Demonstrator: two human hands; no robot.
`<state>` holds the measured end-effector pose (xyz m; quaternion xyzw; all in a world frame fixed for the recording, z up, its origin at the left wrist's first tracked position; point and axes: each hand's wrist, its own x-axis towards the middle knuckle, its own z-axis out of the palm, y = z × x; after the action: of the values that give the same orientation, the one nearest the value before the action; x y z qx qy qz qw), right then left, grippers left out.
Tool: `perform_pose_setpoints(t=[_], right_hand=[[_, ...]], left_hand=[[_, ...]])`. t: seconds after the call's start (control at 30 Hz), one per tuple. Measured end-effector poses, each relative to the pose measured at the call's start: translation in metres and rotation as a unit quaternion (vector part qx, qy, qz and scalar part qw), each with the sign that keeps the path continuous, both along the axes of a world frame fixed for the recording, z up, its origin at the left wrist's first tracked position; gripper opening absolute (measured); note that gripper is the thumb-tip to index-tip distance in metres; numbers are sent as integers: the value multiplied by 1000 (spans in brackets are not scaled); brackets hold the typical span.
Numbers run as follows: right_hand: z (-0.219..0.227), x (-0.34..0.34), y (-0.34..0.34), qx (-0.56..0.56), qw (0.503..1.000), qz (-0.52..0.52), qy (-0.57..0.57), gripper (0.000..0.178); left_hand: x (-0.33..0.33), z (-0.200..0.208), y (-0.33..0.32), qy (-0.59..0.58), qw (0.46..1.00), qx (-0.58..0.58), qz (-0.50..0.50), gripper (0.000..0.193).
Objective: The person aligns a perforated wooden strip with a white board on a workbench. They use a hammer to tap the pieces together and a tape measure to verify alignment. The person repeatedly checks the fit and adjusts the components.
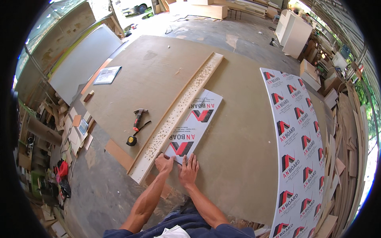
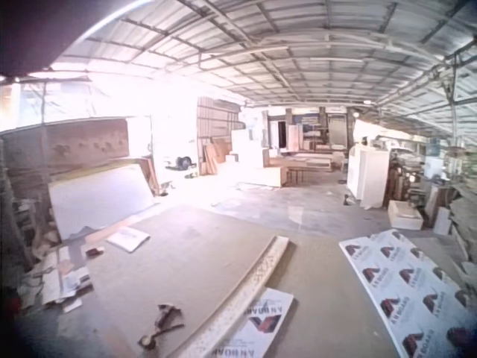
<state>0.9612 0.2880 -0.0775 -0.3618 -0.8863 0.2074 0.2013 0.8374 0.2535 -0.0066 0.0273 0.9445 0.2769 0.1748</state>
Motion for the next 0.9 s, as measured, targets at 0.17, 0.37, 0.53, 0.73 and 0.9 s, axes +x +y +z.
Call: perform_pose_setpoints(t=[0.17, 0.37, 0.53, 0.73, 0.9], right_hand=[[-7, -7, 4, 40, 999, 8, -24, 58], [0, -9, 17, 45, 998, 8, -44, 57], [13, -21, 46, 41, 997, -11, -69, 55], [11, -38, 100, 65, 993, -18, -94, 54], [9, -51, 142, 63, 993, -28, -99, 54]], left_hand=[[-49, -43, -41, 217, 893, 59, -389, 51], [-107, -19, -18, 279, 745, -10, -607, 69], [-130, -14, 14, 243, 722, -43, -646, 71], [-156, -19, 66, 257, 691, -79, -671, 71], [-174, -19, 111, 281, 656, -83, -695, 68]])
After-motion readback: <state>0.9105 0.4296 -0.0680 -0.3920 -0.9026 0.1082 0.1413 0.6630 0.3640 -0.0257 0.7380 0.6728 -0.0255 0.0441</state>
